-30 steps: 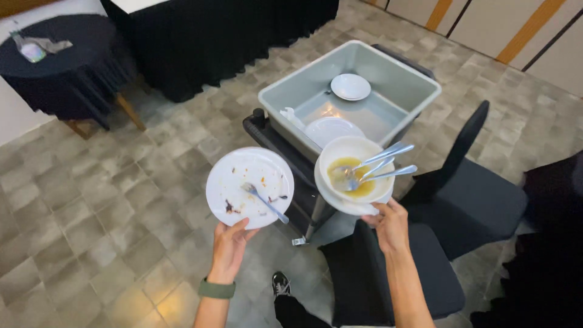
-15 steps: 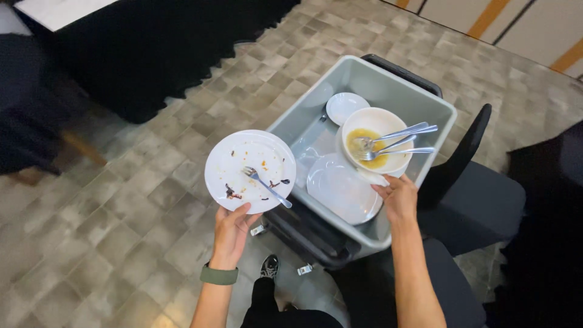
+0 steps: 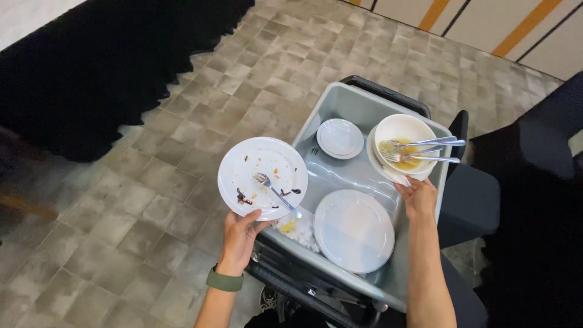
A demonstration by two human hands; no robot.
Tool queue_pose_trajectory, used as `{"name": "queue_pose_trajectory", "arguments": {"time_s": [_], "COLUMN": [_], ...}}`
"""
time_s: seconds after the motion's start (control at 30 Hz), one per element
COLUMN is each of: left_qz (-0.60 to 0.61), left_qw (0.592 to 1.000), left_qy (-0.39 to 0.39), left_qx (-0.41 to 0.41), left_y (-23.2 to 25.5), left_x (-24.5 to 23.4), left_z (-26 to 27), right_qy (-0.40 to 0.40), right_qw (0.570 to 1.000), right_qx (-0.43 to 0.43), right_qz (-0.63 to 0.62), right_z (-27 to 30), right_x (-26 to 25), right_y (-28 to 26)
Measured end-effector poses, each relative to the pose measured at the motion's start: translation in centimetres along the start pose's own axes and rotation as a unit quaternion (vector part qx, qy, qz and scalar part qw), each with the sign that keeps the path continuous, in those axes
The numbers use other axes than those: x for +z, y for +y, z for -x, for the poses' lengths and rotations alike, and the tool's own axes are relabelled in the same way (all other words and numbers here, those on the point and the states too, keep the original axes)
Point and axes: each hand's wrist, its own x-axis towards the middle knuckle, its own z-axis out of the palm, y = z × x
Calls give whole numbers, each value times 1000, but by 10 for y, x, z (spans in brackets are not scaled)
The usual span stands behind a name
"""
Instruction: Clearing dirty plates, bowls, and cutlery from a large dining table into a utility cart.
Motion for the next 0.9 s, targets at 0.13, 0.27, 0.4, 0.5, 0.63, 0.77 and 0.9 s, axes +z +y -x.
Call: {"name": "queue_pose_trajectory", "arguments": {"time_s": [0.13, 0.27, 0.4, 0.5, 0.63, 0.77, 0.9], "left_qz": [0, -13, -10, 1, -6, -18, -21], "left_qw": [1000, 999, 999, 999, 998, 997, 996], "left_qy": [-13, -2, 9, -8, -12, -19, -18], "left_qx": [-18, -30, -40, -43, -66, -78, -84], "left_y": [6, 0, -9, -13, -22, -28, -33], "left_x": [13, 16, 18, 26, 31, 34, 38], "left_z": [-20, -37, -54, -57, -62, -65, -66], "right_qy": [8, 19, 34, 61, 76, 87, 88], "right_qw": [1000, 999, 998, 995, 992, 989, 987], "right_qx": [16, 36, 53, 77, 96, 116, 127], "right_qz": [-1, -14, -12, -20, -34, -41, -32], "right_z": [-26, -57, -67, -71, -76, -77, -71], "right_x": [8, 3, 4, -14, -38, -63, -61], "right_y": [20, 54, 79, 104, 137, 162, 150]}}
